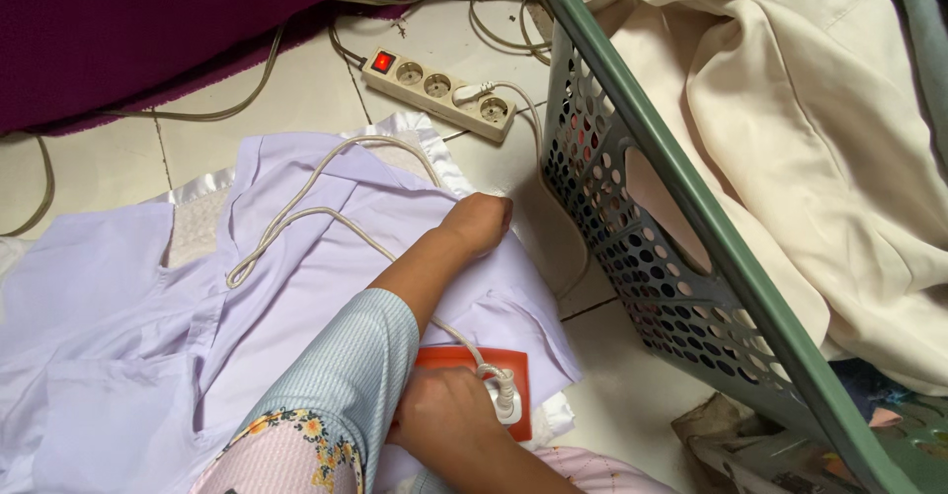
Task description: The person irons a light purple button-up shirt laid out on a patterned mat on the floor. They use a red and white electric iron to smooth the front, sleeves, and collar, adjusting the fabric with their hands as needed.
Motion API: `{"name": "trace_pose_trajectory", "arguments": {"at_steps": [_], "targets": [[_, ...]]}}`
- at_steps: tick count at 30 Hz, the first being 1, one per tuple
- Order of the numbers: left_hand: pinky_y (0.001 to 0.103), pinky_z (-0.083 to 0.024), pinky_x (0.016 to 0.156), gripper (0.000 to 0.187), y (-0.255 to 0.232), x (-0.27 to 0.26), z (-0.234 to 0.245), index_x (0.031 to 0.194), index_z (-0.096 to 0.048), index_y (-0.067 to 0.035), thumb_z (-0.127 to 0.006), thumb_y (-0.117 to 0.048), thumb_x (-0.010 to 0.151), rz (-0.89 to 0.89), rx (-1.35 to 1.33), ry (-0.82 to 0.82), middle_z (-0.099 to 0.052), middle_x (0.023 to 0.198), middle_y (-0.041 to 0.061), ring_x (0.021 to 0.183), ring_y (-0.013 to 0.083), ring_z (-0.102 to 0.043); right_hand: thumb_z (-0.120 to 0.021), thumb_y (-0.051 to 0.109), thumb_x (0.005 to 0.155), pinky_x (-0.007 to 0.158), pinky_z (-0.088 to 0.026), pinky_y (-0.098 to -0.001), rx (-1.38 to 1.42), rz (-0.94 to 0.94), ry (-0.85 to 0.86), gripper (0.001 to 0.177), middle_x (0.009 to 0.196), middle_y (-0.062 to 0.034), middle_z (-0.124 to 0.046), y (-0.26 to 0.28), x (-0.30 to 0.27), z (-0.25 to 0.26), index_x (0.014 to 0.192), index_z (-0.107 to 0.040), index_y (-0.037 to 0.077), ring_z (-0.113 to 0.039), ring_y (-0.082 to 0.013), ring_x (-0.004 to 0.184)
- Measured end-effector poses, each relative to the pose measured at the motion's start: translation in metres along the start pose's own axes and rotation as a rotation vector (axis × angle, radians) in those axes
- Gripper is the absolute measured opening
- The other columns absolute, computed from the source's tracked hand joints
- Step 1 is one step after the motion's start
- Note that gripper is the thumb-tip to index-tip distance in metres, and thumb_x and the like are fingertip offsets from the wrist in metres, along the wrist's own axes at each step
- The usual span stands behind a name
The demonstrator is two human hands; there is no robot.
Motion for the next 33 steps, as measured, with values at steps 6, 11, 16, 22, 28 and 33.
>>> {"name": "trace_pose_trajectory", "arguments": {"at_steps": [6,11,16,22,28,33], "targets": [[0.046,-0.053,0.085,0.015,-0.013,-0.068,0.066,0.101,-0.072,-0.010,-0.067,-0.017,0.089,-0.078,-0.131,-0.154,-0.074,0.099,0.017,0.097,0.0371,-0.069,-0.079,0.045,0.079,0.055,-0.054,-0.0470,-0.043,0.020,-0.243,0.043,0.071,-0.0129,-0.071,-0.004,0.009,0.050,0.100,-0.073,0.009,-0.069,-0.0317,0.060],[0.044,-0.052,0.094,0.024,0.046,-0.232,0.123,0.116,-0.068,-0.005,-0.061,-0.012,0.094,-0.007,-0.158,-0.502,-0.070,0.122,0.018,0.110,0.0385,-0.066,-0.074,0.054,0.081,0.059,-0.055,-0.0480,-0.206,-0.175,-0.249,0.044,0.075,-0.0137,-0.072,-0.015,0.019,0.079,0.100,-0.072,0.014,-0.072,-0.0343,0.068],[0.042,-0.045,0.108,0.039,0.123,-0.426,0.058,0.129,-0.064,-0.006,-0.058,-0.021,0.093,0.403,-0.009,-0.384,-0.062,0.139,0.017,0.129,0.0349,-0.057,-0.069,0.061,0.084,0.063,-0.056,-0.0480,-0.298,-0.232,-0.263,0.049,0.078,-0.0129,-0.074,-0.014,0.018,0.098,0.103,-0.072,0.016,-0.072,-0.0345,0.072],[0.048,-0.023,0.121,0.081,0.143,-0.498,-0.051,0.154,-0.027,-0.002,-0.062,-0.047,0.096,0.669,0.094,-0.048,-0.017,0.165,0.017,0.154,0.0327,-0.014,-0.063,0.065,0.087,0.063,-0.055,-0.0467,-0.355,-0.314,-0.254,0.053,0.081,-0.0089,-0.076,-0.019,0.011,0.090,0.109,-0.071,0.017,-0.073,-0.0311,0.076],[0.052,-0.024,0.124,0.097,0.134,-0.514,-0.032,0.160,-0.018,-0.011,-0.069,-0.055,0.090,0.903,0.092,0.066,-0.009,0.171,0.006,0.159,0.0260,-0.008,-0.061,0.067,0.089,0.068,-0.056,-0.0448,-0.356,-0.510,-0.230,0.054,0.084,-0.0084,-0.076,-0.036,-0.014,0.094,0.112,-0.072,0.019,-0.074,-0.0305,0.079],[0.049,-0.031,0.122,0.096,0.136,-0.518,-0.023,0.159,-0.023,-0.014,-0.075,-0.049,0.086,0.901,0.044,0.056,-0.014,0.170,0.007,0.158,0.0243,-0.012,-0.063,0.066,0.087,0.074,-0.057,-0.0432,-0.309,-0.607,-0.203,0.056,0.083,-0.0081,-0.078,-0.040,-0.024,0.102,0.120,-0.071,0.022,-0.075,-0.0287,0.081]]}}
Point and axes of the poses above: each hand's wrist, its own x-axis towards the middle knuckle, its own z-axis out of the back of the hand, y = z × x, the point moved 6 cm from there along x, towards the middle knuckle
